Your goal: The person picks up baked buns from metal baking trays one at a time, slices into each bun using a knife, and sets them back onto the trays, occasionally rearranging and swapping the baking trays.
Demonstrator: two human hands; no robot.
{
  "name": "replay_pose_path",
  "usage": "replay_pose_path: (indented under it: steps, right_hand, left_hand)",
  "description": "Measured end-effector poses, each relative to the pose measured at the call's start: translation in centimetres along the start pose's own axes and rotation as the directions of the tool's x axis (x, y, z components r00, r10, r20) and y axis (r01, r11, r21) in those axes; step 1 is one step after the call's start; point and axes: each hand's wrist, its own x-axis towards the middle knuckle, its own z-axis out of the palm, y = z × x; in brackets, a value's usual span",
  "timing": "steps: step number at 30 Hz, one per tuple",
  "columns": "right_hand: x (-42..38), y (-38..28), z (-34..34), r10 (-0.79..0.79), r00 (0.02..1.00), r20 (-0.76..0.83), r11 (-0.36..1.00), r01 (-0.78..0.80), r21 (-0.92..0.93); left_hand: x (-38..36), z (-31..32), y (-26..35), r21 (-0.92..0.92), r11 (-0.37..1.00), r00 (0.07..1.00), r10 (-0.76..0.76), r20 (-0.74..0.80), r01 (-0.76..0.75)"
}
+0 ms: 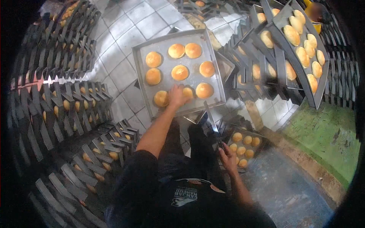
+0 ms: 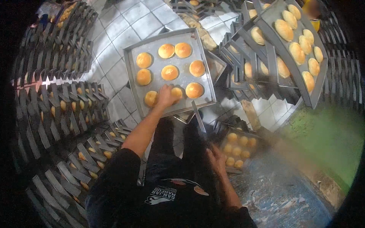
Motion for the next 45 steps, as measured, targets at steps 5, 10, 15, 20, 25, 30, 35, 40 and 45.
replay_pose_path:
  steps: [5,10,15,20,25,30,35,40,45]
  right_hand:
    - [1.2,-7.3,-0.9,0.095,0.993,0.071,0.985,-0.104,0.136]
    - [2.6,-14.3,-0.1,-0.153,0.987,0.052,0.975,0.143,0.17]
    - [2.6,-20.1,1.0,-0.416,0.909,0.04,0.896,0.401,0.191]
    - [0.8,-23.5,1.4,-0.662,0.75,-0.012,0.75,0.662,0.003]
    - [-1.3,-24.8,0.7,-0.697,0.718,0.002,0.715,0.694,-0.086]
    - [-2.5,-24.3,0.3,-0.733,0.678,-0.046,0.679,0.729,-0.086]
    - [-3.6,-24.7,0.0,-0.696,0.717,-0.035,0.718,0.695,-0.048]
    - [-2.4,-26.1,0.2,-0.675,0.737,-0.044,0.738,0.671,-0.072]
    - [-4.1,-25.1,-0.5,-0.717,0.697,-0.022,0.696,0.712,-0.091]
  left_hand:
    - [-1.7,4.5,-2.5,-0.456,0.89,0.995,-0.035,-0.094,-0.011]
    - [-5.9,-4.6,2.6,-0.995,0.091,0.988,-0.152,0.033,0.047]
    - [-10.6,-15.2,7.9,-0.826,-0.562,0.996,-0.092,0.007,-0.046]
    - [-11.2,-20.7,10.2,-0.744,-0.647,0.985,-0.138,-0.102,-0.167]
    - [-12.8,-23.6,11.9,-0.726,-0.665,0.981,-0.057,-0.184,-0.175]
    - [-12.8,-23.6,12.1,-0.733,-0.644,0.973,-0.083,-0.218,-0.219]
    - [-13.4,-22.9,12.6,-0.722,-0.679,0.988,-0.041,-0.147,-0.135]
    - [-14.5,-21.7,14.2,-0.778,-0.605,0.984,-0.06,-0.169,-0.171]
    - [-14.0,-22.5,12.7,-0.804,-0.587,0.993,0.012,-0.119,-0.089]
